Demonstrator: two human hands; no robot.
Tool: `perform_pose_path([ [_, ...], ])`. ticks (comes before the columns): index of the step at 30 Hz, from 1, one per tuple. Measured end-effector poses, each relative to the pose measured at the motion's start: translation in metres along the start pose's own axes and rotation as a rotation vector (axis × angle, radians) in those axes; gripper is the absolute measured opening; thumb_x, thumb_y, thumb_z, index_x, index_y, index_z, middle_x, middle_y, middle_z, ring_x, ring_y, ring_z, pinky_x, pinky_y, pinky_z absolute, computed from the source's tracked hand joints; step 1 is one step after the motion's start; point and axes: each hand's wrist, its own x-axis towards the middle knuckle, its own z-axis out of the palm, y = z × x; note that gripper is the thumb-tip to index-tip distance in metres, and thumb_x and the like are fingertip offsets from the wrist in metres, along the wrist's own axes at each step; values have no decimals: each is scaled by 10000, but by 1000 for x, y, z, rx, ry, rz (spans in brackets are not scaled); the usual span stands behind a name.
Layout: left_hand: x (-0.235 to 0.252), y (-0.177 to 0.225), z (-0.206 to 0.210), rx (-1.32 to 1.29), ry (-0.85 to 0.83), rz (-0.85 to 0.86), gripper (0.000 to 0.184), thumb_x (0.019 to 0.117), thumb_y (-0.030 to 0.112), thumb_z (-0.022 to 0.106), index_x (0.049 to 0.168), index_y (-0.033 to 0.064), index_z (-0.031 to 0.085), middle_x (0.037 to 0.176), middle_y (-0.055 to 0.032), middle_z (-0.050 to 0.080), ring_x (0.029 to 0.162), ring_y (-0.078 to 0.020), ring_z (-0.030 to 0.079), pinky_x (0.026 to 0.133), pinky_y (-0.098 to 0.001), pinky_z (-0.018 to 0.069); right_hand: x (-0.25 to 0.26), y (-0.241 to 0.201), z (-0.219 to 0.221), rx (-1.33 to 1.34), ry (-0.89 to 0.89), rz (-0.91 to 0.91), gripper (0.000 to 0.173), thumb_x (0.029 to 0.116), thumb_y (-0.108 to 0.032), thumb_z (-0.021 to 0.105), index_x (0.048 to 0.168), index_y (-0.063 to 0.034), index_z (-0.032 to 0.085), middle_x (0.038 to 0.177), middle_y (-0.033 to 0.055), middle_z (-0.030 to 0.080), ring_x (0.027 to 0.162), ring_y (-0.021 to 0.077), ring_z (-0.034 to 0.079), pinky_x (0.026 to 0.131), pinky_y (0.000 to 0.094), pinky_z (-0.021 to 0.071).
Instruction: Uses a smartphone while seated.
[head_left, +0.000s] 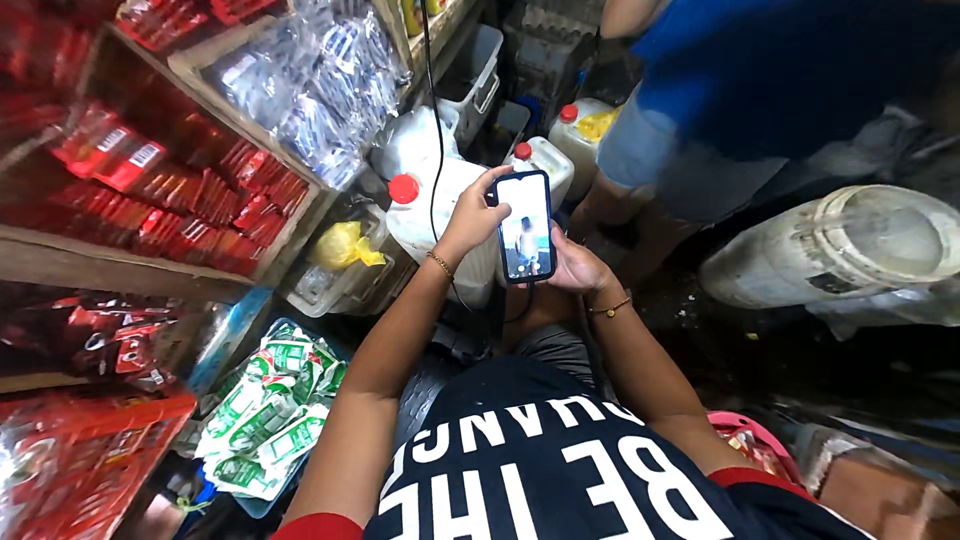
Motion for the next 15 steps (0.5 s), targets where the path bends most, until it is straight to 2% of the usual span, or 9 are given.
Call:
perform_pose_path([
  [3,0,3,3,107,-19,-30,711,846,63,766,1487,62,457,1302,-192,621,1044,-239,675,894,-407,573,0,0,-1,-3,9,7,610,1023,-600,437,1545,-319,292,1369,105,600,1176,319,649,884,520,599],
  [5,0,3,4,127,-46,-27,785,830,99,797,1517,80,416,1346,-201,593,1098,-261,658,926,-432,560,-1,1,-1,2,21,8,594,1028,-592,433,1537,-310,311,1356,104,610,1164,310,656,879,508,602],
  [7,0,3,2,103,-62,-25,721,869,47,706,1526,84,412,1387,-197,567,1129,-257,643,932,-420,555,-2,1,-2,1,25,14,592,1034,-591,418,1551,-330,300,1377,91,599,1187,294,644,905,502,592],
  [10,0,-1,-2,22,-76,25,567,938,12,505,1501,43,445,1413,-166,560,1150,-185,630,956,-349,535,-1,1,-5,11,2,-5,596,1035,-569,438,1560,-351,258,1374,96,602,1171,307,653,898,500,595],
  [11,0,-3,-2,5,-66,44,546,935,12,475,1480,32,466,1386,-160,577,1109,-165,635,927,-332,535,-1,1,-5,-1,3,-8,612,1031,-573,450,1565,-365,237,1380,92,598,1176,308,651,900,501,595],
  [13,1,-5,-1,2,-37,59,534,914,-2,515,1447,24,501,1321,-159,618,1046,-165,663,885,-332,560,-1,0,-5,-20,9,-6,625,1026,-584,451,1570,-371,227,1388,94,595,1179,318,651,894,512,598],
  [15,0,-1,3,62,-24,16,598,890,-15,626,1467,52,484,1322,-176,618,1059,-218,675,886,-379,576,-1,0,-5,-30,23,6,593,1043,-576,404,1565,-333,260,1383,104,598,1178,320,653,894,516,598],
])
